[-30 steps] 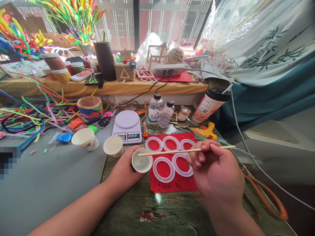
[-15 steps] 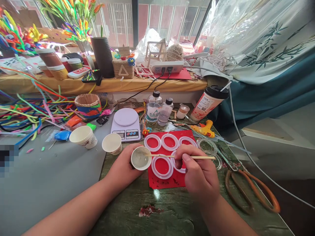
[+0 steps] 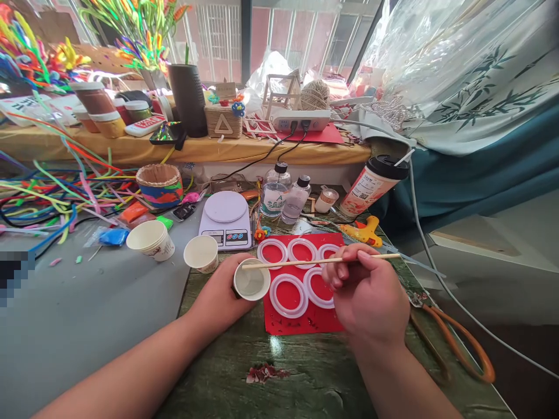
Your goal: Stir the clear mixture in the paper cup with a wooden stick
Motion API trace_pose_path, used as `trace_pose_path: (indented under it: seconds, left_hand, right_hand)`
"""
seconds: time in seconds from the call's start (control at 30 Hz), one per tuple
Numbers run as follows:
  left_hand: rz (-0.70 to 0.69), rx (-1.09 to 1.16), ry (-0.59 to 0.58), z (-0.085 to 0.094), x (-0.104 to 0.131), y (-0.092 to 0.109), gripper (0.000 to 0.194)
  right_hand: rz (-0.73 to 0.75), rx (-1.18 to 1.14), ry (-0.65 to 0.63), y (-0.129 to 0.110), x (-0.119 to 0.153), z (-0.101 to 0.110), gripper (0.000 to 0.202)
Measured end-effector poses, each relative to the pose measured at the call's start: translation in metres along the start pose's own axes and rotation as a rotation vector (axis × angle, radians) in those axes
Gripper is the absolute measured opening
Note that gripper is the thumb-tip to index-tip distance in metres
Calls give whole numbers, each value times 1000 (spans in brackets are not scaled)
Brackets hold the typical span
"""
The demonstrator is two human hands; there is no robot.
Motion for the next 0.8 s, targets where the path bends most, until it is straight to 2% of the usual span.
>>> trace_pose_path:
  seconds: [0.37,0.53,0.6,0.7,0.73,0.8]
  left_hand:
    - [54,15,-20,0,-1,2,48]
    - [42,0,-24,0,-1,1,44]
    - [40,-12,-26,0,-1,0,44]
    - [34,-24,-21,-1,-1,-1,44]
    - [31,-26,-22,-1,-1,-1,44]
    - [25,-27,-26,-1,0,-1,44]
  right_hand:
    - [61,-84,-36,-21,-1,2,17]
    - [113,44,-61,-15,8,2,20]
    - [143,206,-127,-9,16,2,21]
    - [160,416,-363,-3,28,2,21]
    - [184,457,-402,-2,30,2,23]
    - [250,508,-399,-2,32,4,25]
Point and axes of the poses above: each hand's wrist, its own x-axis away from the middle knuckle, its own z-axis out of the back of the hand, y = z × x, the point moved 1 cm from there along -x, towards the middle knuckle, and after that the axes turned 2 degrees about -z, right-handed, at the moved point
